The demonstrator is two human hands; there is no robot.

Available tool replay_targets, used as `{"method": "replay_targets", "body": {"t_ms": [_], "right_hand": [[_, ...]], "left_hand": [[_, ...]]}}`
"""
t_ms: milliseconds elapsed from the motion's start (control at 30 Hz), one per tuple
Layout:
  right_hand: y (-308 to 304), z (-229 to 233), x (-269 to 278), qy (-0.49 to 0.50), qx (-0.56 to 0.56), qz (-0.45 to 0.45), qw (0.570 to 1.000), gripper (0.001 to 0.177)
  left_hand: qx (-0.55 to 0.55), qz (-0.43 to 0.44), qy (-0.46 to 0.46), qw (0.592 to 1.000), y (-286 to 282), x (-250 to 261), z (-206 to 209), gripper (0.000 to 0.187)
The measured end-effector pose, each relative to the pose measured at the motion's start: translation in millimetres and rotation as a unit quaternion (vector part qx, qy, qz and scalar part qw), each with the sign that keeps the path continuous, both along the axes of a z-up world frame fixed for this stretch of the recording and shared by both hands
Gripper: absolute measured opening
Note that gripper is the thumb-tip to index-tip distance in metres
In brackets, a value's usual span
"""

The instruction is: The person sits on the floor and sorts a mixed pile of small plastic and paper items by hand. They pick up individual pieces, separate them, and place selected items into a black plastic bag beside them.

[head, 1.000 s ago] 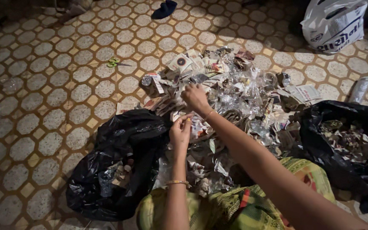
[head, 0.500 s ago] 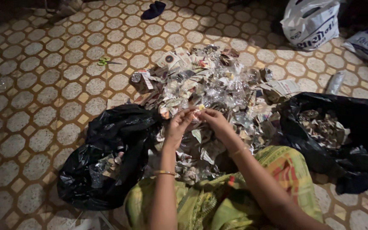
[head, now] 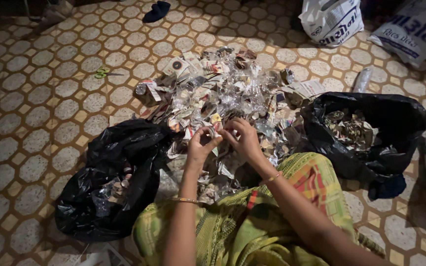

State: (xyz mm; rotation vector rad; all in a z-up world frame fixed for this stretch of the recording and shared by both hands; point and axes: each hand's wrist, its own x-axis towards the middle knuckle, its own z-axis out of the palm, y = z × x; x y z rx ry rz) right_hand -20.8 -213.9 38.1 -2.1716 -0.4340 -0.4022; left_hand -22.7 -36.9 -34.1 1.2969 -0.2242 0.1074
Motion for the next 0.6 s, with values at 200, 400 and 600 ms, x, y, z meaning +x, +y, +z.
{"method": "replay_targets", "body": {"t_ms": [200,400,600], "right_hand": [[-13,-22,3,0.113,0.228,0.114,0.960,0.020],[-11,-19,3,0.117,0.152,-0.007,0.981,0.015],[2,0,-16,-0.140,-0.006,-0.024,0.990,0.016]], "left_hand": [[-0.163,-0.065,0.129,0.976,-3,1,-5,0.032],[0.137,0.113,0.059,0.982,-16,-16,28,0.043],[0.306,0.311,-0.117,0.892,-29,-32,54,0.027]]}}
